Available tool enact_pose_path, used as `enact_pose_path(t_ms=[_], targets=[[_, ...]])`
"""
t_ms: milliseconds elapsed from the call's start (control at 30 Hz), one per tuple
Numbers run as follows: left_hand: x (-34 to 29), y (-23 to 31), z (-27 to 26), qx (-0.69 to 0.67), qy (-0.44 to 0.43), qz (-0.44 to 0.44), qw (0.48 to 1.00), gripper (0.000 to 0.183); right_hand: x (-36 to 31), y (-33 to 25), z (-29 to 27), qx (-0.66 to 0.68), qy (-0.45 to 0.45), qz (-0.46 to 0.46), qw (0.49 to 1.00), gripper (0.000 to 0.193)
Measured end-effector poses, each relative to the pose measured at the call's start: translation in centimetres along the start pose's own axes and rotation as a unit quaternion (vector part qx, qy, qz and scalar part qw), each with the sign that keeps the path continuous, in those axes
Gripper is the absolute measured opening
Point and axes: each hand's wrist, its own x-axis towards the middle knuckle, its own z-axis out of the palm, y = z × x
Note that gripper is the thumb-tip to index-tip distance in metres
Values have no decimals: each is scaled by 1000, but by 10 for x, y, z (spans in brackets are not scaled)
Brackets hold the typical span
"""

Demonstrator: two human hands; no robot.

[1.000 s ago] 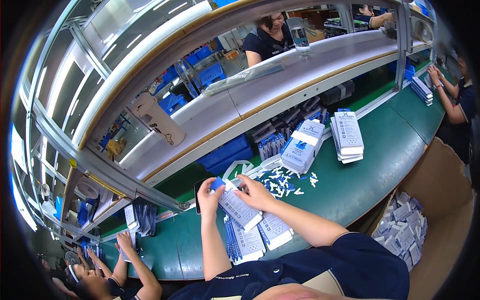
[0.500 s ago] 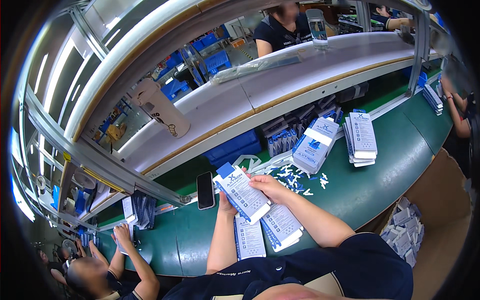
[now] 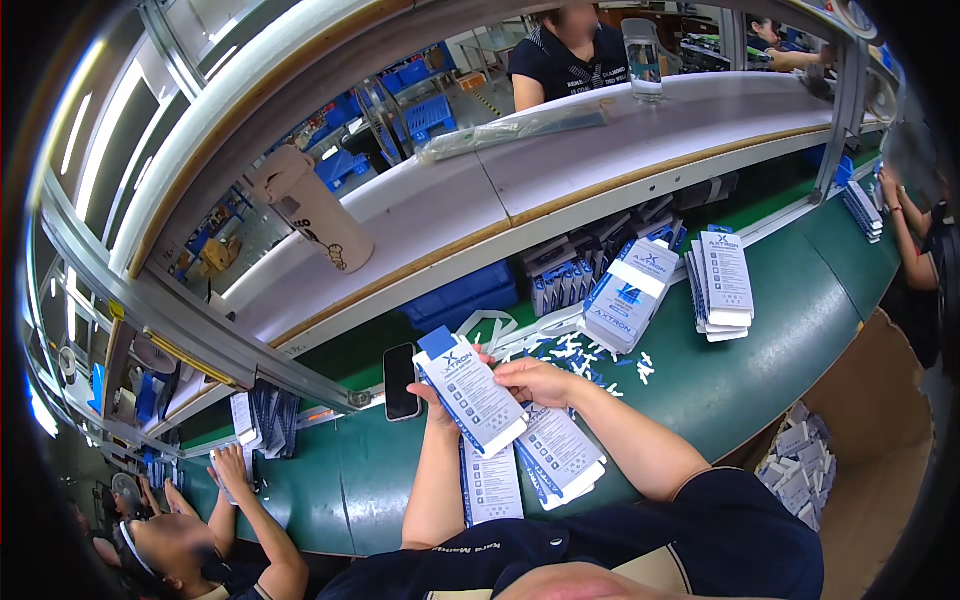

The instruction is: The person sits at a factory assembly line and assembles small medical kits. They pick up a white and blue box, open it, insert a small white plastic component, and close the box. The person repeats this process for multiple units, stacking the finished boxes on the table.

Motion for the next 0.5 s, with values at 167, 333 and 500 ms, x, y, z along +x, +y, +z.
enact_pose_path(t_ms=[167, 333, 500], targets=[[6, -5, -10, -27, -40, 36, 998, 115, 1, 0, 8, 66, 12, -5, 998, 25], [5, 1, 0, 7, -34, 5, 999, 115, 2, 0, 3, 86, 39, -35, 995, 15], [6, -12, -11, 25, 181, -78, 980, 51, 2, -1, 0, 31, 205, -139, 968, 13]])
